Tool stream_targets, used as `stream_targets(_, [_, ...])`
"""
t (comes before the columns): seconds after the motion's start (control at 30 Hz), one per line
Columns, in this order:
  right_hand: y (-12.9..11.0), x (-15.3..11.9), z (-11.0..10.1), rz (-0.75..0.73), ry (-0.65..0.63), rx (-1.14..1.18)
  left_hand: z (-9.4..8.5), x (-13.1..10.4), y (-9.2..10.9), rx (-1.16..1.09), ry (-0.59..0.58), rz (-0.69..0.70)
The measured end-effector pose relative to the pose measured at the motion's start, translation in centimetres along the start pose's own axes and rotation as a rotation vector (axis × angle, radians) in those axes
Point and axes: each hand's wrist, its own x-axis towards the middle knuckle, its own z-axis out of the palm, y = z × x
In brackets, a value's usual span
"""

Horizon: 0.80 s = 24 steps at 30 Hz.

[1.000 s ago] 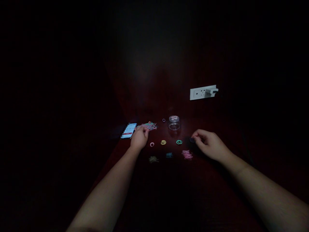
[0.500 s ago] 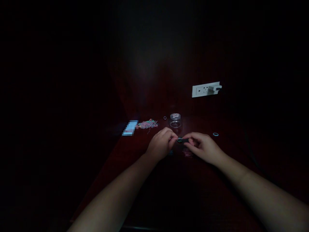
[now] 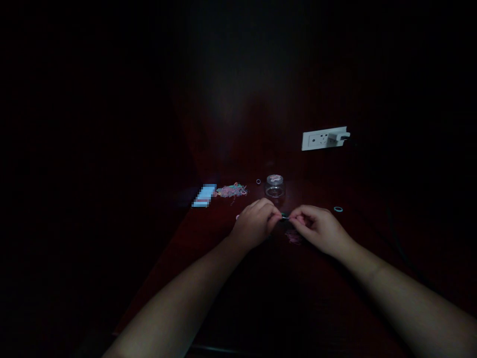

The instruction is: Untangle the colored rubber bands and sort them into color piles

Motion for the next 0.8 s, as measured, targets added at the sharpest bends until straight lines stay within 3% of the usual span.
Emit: stream_targets(0.8, [-0.49, -0.08, -0.04, -0.013, -0.104, 0.02, 0.0, -0.3, 0.72, -0.012, -0.012, 0.035])
